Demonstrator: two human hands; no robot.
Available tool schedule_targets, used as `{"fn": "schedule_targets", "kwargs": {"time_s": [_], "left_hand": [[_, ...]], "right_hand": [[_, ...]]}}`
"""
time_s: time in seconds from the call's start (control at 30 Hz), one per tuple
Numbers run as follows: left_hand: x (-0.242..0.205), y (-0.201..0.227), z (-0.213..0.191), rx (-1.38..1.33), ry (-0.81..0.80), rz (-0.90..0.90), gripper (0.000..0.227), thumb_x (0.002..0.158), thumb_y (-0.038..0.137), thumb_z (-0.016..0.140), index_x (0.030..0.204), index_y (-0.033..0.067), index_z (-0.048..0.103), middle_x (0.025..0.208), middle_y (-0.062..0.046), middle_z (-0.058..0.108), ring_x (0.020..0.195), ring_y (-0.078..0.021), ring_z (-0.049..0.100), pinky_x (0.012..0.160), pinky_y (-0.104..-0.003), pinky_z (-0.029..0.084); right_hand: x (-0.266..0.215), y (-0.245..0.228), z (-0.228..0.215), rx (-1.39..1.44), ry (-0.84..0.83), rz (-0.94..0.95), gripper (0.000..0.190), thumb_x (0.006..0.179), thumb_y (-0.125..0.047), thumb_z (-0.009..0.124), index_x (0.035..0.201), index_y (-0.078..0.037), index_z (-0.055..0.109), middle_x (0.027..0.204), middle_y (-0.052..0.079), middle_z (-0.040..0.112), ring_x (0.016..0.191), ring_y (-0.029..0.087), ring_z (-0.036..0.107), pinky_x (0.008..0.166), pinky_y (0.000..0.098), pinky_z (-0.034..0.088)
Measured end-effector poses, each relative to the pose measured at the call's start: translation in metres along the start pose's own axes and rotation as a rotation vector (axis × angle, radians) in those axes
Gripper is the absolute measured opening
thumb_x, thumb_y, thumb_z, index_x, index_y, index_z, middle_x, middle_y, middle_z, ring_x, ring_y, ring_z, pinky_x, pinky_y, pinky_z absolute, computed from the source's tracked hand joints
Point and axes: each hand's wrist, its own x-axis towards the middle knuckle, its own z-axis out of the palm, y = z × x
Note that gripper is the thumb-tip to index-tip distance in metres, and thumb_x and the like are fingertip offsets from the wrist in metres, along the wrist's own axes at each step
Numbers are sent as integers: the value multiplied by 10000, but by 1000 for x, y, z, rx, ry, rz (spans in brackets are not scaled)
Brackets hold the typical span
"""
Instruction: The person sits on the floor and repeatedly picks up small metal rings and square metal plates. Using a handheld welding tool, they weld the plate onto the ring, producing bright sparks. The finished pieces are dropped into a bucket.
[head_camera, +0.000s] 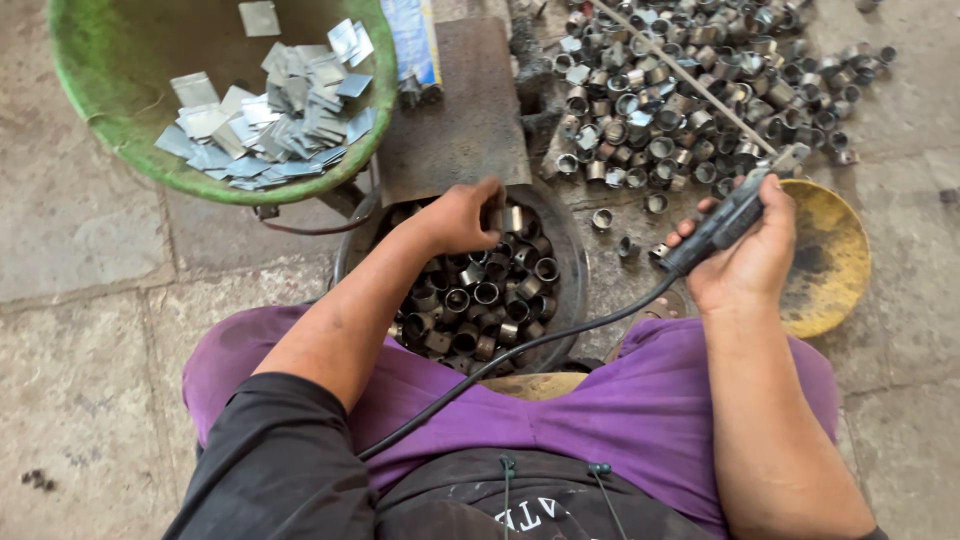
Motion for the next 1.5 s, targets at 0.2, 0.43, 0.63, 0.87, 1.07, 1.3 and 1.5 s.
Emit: {"fn": "schedule_targets", "kwargs": {"time_s": [0.2, 0.43, 0.63, 0.87, 1.07, 1.3, 1.5], "left_hand": [[13, 34, -16, -182, 215, 63, 552, 742, 149, 747, 1267, 46, 611, 1019, -123, 758, 923, -214, 736, 855, -350, 573], [36, 5, -13, -74, 405, -68, 443, 761, 211, 753, 1173, 51, 717, 1003, -137, 766, 909, -260, 755, 846, -364, 576], [52, -13, -3, 34, 576, -112, 350, 743, 184, 763, 1067, 58, 801, 1062, -199, 743, 1000, -354, 708, 894, -406, 549], [62, -20, -4, 62, 579, -223, 376, 750, 195, 744, 1097, 55, 785, 1096, -216, 742, 1065, -362, 702, 971, -410, 534], [59, -11, -15, 154, 624, -139, 333, 800, 207, 715, 1080, 36, 775, 1104, -210, 729, 1070, -381, 675, 975, -438, 524], [26, 3, -103, 356, 573, -288, 379, 822, 310, 758, 1142, 106, 753, 1209, -170, 665, 1135, -369, 615, 971, -451, 478], [-28, -30, -163, 440, 697, -505, 385, 895, 380, 759, 1180, 124, 735, 1251, -152, 670, 1184, -338, 616, 1025, -446, 488]], "right_hand": [[-5, -6, -9, 8, -11, -29, 380, 982, -527, 601, 1185, -212, 539, 947, 61, 593, 756, 271, 593, 683, 484, 504], [-10, -10, -16, -1, 4, -30, 363, 989, -509, 591, 1199, -218, 535, 949, 62, 592, 764, 264, 599, 688, 480, 507], [-12, -13, -19, -20, 3, -40, 386, 991, -505, 589, 1233, -212, 527, 956, 62, 595, 766, 265, 600, 684, 482, 506], [-12, -14, -23, -34, -30, -49, 424, 993, -510, 592, 1273, -200, 524, 966, 67, 592, 772, 267, 601, 685, 474, 502], [-6, -16, -31, -33, -45, -16, 407, 998, -510, 596, 1261, -200, 583, 956, 59, 600, 786, 275, 600, 701, 485, 493], [-7, -16, -33, -55, -94, -28, 327, 1038, -493, 602, 1225, -224, 591, 996, 50, 605, 836, 294, 597, 752, 510, 495], [-3, -10, -26, -90, -45, -21, 346, 1021, -498, 600, 1238, -232, 552, 992, 51, 613, 839, 290, 603, 744, 508, 498]]}}
